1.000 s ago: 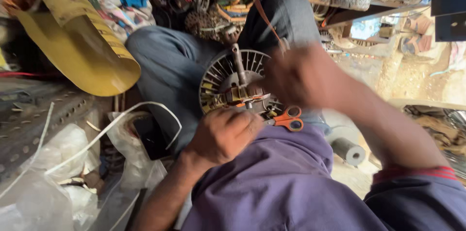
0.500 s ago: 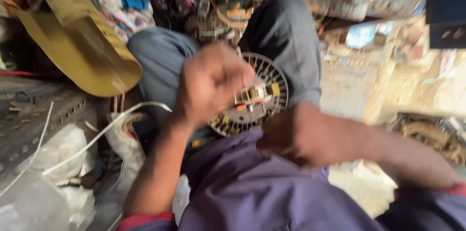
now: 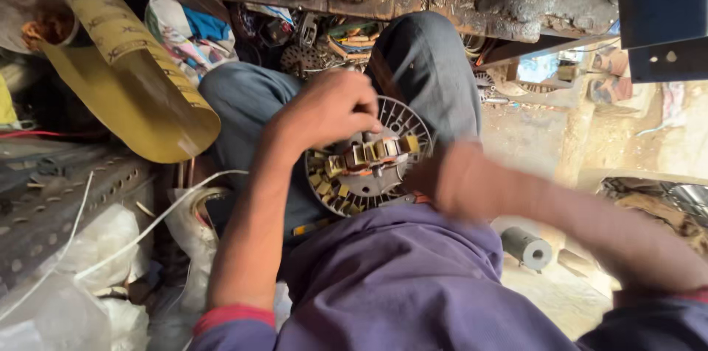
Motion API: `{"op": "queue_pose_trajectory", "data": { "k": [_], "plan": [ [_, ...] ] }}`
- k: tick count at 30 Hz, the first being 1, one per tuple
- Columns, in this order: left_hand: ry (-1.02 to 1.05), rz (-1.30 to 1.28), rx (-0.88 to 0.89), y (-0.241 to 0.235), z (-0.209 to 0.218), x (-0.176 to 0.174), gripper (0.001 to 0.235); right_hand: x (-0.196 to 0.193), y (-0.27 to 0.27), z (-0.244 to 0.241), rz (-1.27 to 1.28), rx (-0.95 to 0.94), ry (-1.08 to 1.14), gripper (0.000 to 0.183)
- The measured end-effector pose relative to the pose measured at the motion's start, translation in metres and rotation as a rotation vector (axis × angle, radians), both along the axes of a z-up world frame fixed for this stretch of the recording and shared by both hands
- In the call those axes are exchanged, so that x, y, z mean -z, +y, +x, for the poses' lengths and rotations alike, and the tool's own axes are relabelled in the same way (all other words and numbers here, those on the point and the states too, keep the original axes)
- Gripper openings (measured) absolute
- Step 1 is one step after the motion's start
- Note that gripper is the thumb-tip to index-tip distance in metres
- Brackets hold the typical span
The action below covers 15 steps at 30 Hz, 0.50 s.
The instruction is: The person inserts small pieces of yellow insulation paper into the slots of an electric motor stator by hand and trims the paper with scissors.
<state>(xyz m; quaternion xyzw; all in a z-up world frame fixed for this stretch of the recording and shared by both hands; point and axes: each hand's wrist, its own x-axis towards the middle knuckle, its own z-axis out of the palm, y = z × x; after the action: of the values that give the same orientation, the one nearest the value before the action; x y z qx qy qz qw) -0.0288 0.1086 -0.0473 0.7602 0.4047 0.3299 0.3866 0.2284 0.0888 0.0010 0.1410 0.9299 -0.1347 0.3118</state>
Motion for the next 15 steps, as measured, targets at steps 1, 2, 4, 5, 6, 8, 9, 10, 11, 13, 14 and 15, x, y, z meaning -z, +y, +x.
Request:
{"op": "queue_pose_trajectory", "data": {
  "k": [1,2,4,5,6,8,9,10,11,13,14,15],
  "plan": [
    [-0.012,-0.045,-0.010,-0.010,-0.008,-0.002,0.015,-0.006,0.001,-0.002,-0.127,-0.039,0.317,0.015],
    [-0.126,-0.003,-0.088,-0.031,-0.005,-0.004,0.011,-0.017,-0.004,0.003,-0.271,-0.071,0.635,0.015],
    [-0.358,0.086,-0.244,-0.084,0.012,-0.012,0.011,-0.021,0.004,0.005,-0.436,-0.013,1.036,0.010],
    [-0.119,0.228,-0.180,-0.112,0.025,-0.022,0.013,-0.015,0.022,0.004,-0.459,0.076,1.116,0.006],
    [0.127,0.411,-0.115,-0.120,0.032,-0.028,0.016,-0.005,0.042,-0.004,-0.358,0.082,1.045,0.011],
    [0.102,0.422,-0.315,-0.106,0.029,-0.027,0.010,0.023,0.076,-0.030,-0.316,0.194,1.019,0.017],
    [0.084,0.419,-0.411,-0.103,0.028,-0.027,0.017,0.035,0.082,-0.039,-0.375,0.297,1.064,0.013],
    [-0.295,0.172,-0.507,-0.097,0.029,-0.029,0.011,0.036,0.086,-0.032,-0.293,0.385,1.002,0.013],
    [-0.670,-0.089,-0.576,-0.092,0.030,-0.031,0.006,0.035,0.087,-0.025,-0.211,0.472,0.940,0.013],
    [-0.407,0.164,-0.377,-0.060,0.029,-0.019,0.015,0.024,0.083,-0.002,0.057,0.540,0.836,0.008],
    [-0.226,0.139,-0.258,-0.031,0.029,-0.011,0.018,0.014,0.084,0.008,0.281,0.514,0.825,0.007],
    [-0.048,0.113,-0.137,-0.007,0.031,-0.006,0.022,0.011,0.069,0.006,0.179,0.388,0.621,0.011]
  ]
}}
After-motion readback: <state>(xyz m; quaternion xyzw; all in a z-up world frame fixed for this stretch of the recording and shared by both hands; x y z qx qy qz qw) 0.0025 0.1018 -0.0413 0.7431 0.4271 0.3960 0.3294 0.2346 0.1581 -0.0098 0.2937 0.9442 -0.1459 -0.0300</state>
